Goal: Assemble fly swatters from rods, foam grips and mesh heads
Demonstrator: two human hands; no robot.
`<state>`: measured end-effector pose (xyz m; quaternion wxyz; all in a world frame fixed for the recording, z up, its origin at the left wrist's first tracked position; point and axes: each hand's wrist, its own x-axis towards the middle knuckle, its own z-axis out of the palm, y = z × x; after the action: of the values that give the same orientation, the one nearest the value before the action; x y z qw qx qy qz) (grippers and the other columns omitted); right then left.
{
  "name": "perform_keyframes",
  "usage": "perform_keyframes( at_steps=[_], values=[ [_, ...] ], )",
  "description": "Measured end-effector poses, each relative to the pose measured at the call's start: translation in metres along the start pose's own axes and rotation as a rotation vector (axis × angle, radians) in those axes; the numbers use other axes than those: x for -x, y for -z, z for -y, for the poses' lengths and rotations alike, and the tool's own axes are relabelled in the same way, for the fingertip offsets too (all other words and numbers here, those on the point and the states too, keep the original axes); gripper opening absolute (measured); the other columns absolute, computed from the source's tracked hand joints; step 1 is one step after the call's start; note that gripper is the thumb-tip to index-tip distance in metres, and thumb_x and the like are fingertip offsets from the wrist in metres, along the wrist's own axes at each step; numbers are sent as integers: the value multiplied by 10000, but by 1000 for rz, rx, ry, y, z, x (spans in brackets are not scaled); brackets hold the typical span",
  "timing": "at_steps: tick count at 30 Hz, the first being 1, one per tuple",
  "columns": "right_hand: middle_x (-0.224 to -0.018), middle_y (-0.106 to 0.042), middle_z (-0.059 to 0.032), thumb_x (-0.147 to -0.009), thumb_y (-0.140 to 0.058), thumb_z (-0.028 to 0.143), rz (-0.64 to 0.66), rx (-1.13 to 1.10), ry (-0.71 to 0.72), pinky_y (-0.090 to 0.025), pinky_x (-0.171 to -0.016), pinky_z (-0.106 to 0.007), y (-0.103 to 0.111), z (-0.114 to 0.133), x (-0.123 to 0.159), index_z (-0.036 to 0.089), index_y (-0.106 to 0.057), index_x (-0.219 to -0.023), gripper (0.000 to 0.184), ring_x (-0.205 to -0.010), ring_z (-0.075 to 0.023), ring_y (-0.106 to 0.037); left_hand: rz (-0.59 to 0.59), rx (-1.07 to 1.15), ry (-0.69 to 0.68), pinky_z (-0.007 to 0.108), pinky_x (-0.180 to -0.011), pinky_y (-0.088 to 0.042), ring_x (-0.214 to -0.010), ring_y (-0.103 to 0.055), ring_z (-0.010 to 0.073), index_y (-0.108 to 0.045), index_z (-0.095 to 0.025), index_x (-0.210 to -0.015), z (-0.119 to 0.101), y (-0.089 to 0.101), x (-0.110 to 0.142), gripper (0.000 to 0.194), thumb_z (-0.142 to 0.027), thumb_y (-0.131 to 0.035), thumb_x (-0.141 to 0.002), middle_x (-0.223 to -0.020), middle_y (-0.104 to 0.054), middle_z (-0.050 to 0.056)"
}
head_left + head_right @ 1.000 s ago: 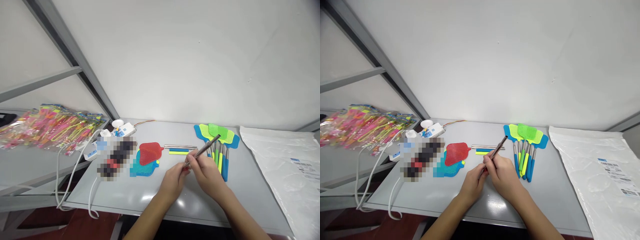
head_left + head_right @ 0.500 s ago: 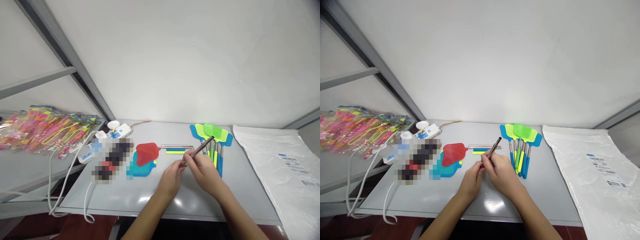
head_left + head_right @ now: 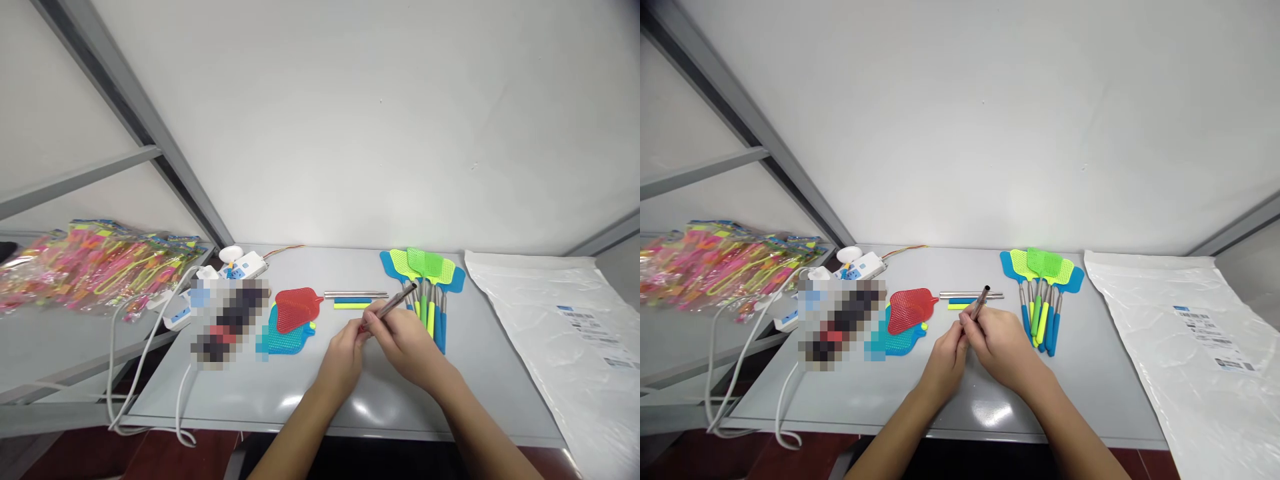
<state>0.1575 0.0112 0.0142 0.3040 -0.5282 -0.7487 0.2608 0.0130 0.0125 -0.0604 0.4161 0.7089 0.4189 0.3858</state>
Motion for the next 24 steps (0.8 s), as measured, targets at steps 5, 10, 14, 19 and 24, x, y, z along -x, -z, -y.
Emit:
perform_keyframes(
  at_steps=[5, 10, 14, 19, 24],
  values=[
    [-782, -670, -45, -984, -377, 323, -63, -74, 23, -430, -659, -298, -2, -8, -3, 198, -600, -847, 290, -722, -191, -634, 0, 10, 9, 318, -840, -492, -964, -644, 192, -560, -204, -1129, 0, 1, 2, 245, -221, -357, -993, -1060, -681, 63],
    [-772, -669, -37, -988, -378, 331, -6, -81, 2, -430, -652, -298, -2, -9, -5, 202, -602, -819, 308, -701, -183, -621, 3, 12, -3, 322, -858, -483, -989, -634, 196, -546, -199, -1162, 0, 0, 1, 259, -212, -352, -993, -1096, -671, 72],
    [-881, -668, -37, -938, -497, 326, 52, -49, 13, -449, -706, -311, 0, -4, -4, 220, -648, -936, 184, -769, -188, -604, 0, 22, -13, 332, -893, -458, -1034, -611, 205, -552, -196, -1185, 2, 0, 1, 296, -218, -322, -1000, -1146, -652, 89],
    [-999, -608, -35, -932, -533, 317, -98, -318, 35, -438, -835, -314, 8, 7, -4, 257, -626, -1090, 193, -917, -178, -564, -6, 21, 16, 325, -812, -455, -943, -613, 212, -561, -202, -1127, 2, -1, 1, 258, -249, -344, -995, -1044, -666, 74],
    [-687, -532, 6, -968, -472, 379, -139, -810, -25, -423, -627, -262, -8, 10, -12, 207, -620, -784, 291, -658, -126, -512, 5, 31, 42, 321, -777, -428, -894, -595, 215, -572, -208, -1027, 2, -3, 0, 202, -255, -382, -979, -981, -655, 60]
  ],
)
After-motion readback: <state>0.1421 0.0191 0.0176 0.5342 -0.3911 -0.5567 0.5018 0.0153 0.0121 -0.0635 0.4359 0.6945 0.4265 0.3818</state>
